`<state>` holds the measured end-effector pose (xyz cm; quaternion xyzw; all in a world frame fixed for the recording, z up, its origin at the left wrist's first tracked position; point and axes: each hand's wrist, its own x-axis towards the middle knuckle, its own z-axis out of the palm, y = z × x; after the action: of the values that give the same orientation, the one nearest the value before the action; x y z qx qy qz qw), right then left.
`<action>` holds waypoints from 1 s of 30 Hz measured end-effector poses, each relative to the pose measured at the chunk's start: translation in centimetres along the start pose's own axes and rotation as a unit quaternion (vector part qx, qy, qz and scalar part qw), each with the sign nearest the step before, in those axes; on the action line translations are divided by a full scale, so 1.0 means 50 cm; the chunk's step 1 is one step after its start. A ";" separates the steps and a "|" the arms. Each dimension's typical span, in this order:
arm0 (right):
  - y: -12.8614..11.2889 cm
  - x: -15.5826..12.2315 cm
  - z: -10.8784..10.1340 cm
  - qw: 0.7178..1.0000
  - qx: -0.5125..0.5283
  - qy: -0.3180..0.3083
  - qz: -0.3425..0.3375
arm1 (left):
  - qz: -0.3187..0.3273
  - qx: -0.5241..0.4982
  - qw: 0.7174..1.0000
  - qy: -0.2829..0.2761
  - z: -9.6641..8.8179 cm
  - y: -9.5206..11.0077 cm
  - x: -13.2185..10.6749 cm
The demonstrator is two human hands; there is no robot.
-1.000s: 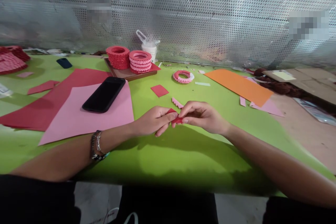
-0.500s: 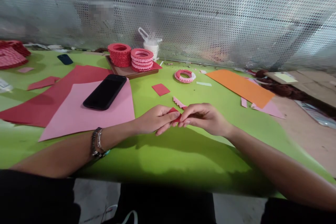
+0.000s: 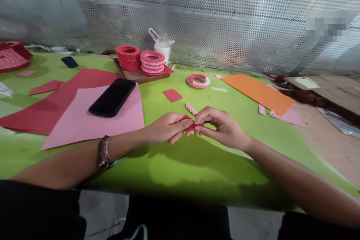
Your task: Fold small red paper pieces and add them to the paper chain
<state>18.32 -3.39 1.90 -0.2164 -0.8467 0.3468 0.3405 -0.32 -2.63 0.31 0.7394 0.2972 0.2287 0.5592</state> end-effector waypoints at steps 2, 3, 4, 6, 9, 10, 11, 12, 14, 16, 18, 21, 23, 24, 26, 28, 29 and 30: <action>-0.002 0.000 -0.002 0.996 -0.068 0.027 -0.057 | 0.000 -0.026 1.000 -0.006 -0.001 0.002 0.000; -0.002 0.000 -0.004 0.991 -0.101 0.030 -0.087 | 0.000 -0.041 0.999 -0.009 -0.001 0.003 0.000; -0.002 0.000 -0.004 0.985 -0.129 0.028 -0.112 | 0.000 -0.056 0.998 -0.012 -0.001 0.004 0.000; -0.002 -0.002 -0.005 0.974 -0.169 0.022 -0.151 | 0.002 -0.079 0.997 -0.021 0.000 0.003 0.001; 0.001 -0.005 -0.006 0.959 -0.210 0.029 -0.188 | 0.008 -0.086 0.995 -0.040 0.000 -0.004 0.002; 0.003 -0.005 -0.006 0.954 -0.221 0.027 -0.199 | 0.010 -0.083 0.995 -0.046 0.001 -0.007 0.003; 0.004 -0.006 -0.006 0.950 -0.230 0.022 -0.209 | 0.010 -0.078 0.996 -0.050 0.000 -0.010 0.004; 0.005 -0.006 -0.006 0.948 -0.236 0.017 -0.213 | 0.009 -0.073 0.996 -0.051 0.000 -0.013 0.004; 0.005 -0.007 -0.005 0.949 -0.240 0.015 -0.203 | 0.004 -0.061 0.997 -0.049 0.000 -0.015 0.005; 0.004 -0.007 -0.002 0.959 -0.230 0.031 -0.165 | 0.007 -0.050 0.998 -0.044 -0.001 -0.014 0.004; 0.001 -0.006 0.003 0.972 -0.201 0.061 -0.103 | 0.019 -0.037 0.998 -0.049 -0.002 -0.008 0.004; -0.004 -0.004 0.014 0.983 -0.150 0.100 -0.016 | 0.026 -0.032 0.997 -0.069 -0.003 0.002 0.002; -0.005 -0.003 0.019 0.983 -0.144 0.109 0.008 | 0.020 -0.045 0.995 -0.084 -0.002 0.005 0.001; -0.005 -0.002 0.020 0.982 -0.152 0.111 0.009 | 0.017 -0.051 0.994 -0.090 0.000 0.005 0.001; -0.004 -0.002 0.022 0.979 -0.175 0.109 -0.001 | 0.018 -0.048 0.995 -0.082 0.004 0.002 0.000; -0.002 -0.002 0.022 0.975 -0.190 0.109 -0.015 | 0.018 -0.024 0.999 -0.040 0.009 -0.003 0.002; -0.002 -0.002 0.022 0.974 -0.195 0.111 -0.018 | 0.019 -0.012 1.000 -0.012 0.011 -0.006 0.004; -0.002 -0.002 0.021 0.973 -0.199 0.114 -0.020 | 0.020 -0.003 1.000 0.011 0.013 -0.008 0.006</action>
<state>17.59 -3.98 1.39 -0.3007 -0.8586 0.1372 0.3919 0.24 -2.80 -0.24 0.7406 0.2878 0.2485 0.5540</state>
